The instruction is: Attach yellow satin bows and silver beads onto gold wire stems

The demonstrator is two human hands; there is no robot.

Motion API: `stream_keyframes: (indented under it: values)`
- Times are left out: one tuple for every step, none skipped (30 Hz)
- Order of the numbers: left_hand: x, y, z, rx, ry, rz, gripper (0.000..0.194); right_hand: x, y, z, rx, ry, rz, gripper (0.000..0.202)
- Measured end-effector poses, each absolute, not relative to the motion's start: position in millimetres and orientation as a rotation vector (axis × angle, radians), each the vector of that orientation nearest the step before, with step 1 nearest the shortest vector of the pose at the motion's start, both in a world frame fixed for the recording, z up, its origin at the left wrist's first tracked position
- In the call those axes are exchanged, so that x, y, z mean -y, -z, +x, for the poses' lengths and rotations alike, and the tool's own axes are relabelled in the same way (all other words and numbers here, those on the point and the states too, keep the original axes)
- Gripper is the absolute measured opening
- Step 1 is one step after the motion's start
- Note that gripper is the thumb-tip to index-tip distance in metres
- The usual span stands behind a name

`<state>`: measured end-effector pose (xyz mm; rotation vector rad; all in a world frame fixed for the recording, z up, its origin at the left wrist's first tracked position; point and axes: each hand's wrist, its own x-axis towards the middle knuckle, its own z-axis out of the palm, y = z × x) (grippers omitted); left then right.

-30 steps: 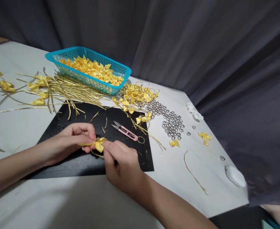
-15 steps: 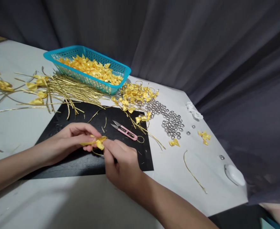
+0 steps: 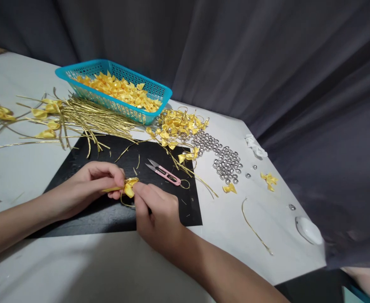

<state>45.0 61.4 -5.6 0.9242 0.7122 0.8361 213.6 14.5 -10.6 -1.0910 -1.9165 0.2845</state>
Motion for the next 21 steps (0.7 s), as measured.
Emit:
stream_keyframes:
  values:
    - [-61.6,5.8,45.0,-0.713,-0.837,0.918,0.008,-15.3,10.8,214.0,1.923,-0.293,-1.086,0.023]
    - [-61.7,5.9,45.2,-0.714,-0.837,0.91,0.008,-16.1,10.6,214.4,1.925,-0.299,-1.081,0.023]
    - [-62.0,5.7,45.4,-0.715,-0.837,0.9,0.008,-17.0,10.1,214.8,1.921,-0.299,-1.076,0.022]
    - [-62.3,5.2,45.7,-0.712,-0.839,0.891,0.008,-17.9,9.3,215.2,1.912,-0.294,-1.071,0.021]
    - [-62.5,4.6,45.9,-0.704,-0.842,0.883,0.008,-18.6,8.2,215.4,1.903,-0.285,-1.065,0.02]
    - [-62.7,3.9,46.0,-0.693,-0.842,0.881,0.009,-19.1,6.9,215.7,1.896,-0.274,-1.064,0.019]
    - [-62.8,3.2,46.1,-0.683,-0.841,0.884,0.009,-19.2,5.6,216.1,1.891,-0.261,-1.07,0.018]
    - [-62.8,2.7,46.1,-0.675,-0.839,0.89,0.009,-19.0,4.3,216.7,1.898,-0.251,-1.08,0.019]
    - [-62.8,2.3,45.9,-0.673,-0.837,0.896,0.009,-18.5,3.1,217.5,1.918,-0.242,-1.092,0.021]
    - [-62.8,2.3,45.8,-0.674,-0.837,0.902,0.009,-17.8,2.2,218.5,1.948,-0.235,-1.105,0.023]
    - [-62.7,2.5,45.6,-0.675,-0.841,0.905,0.009,-17.1,1.4,219.7,1.985,-0.23,-1.116,0.026]
    - [-62.6,3.0,45.5,-0.672,-0.847,0.905,0.009,-16.5,0.9,220.9,2.024,-0.223,-1.124,0.029]
    - [-62.6,3.6,45.4,-0.668,-0.853,0.905,0.009,-16.0,0.6,222.0,2.058,-0.213,-1.123,0.031]
    - [-62.6,4.3,45.3,-0.663,-0.856,0.906,0.009,-15.8,0.4,222.9,2.086,-0.2,-1.118,0.032]
    - [-62.6,4.9,45.2,-0.658,-0.858,0.907,0.009,-15.7,0.4,223.3,2.103,-0.184,-1.115,0.032]
    - [-62.6,5.5,45.2,-0.657,-0.859,0.908,0.009,-15.9,0.5,223.4,2.108,-0.164,-1.114,0.032]
    - [-62.6,6.0,45.1,-0.661,-0.86,0.908,0.008,-16.1,0.7,223.1,2.098,-0.143,-1.115,0.03]
    - [-62.7,6.3,45.1,-0.665,-0.865,0.908,0.008,-16.3,0.9,222.5,2.079,-0.125,-1.122,0.027]
    - [-62.9,6.4,45.2,-0.668,-0.869,0.905,0.008,-16.5,1.2,221.7,2.057,-0.112,-1.13,0.024]
    - [-63.0,6.4,45.2,-0.67,-0.874,0.903,0.008,-16.6,1.6,220.9,2.036,-0.104,-1.14,0.021]
    - [-63.2,6.3,45.4,-0.67,-0.875,0.903,0.009,-16.6,2.0,220.1,2.022,-0.102,-1.147,0.018]
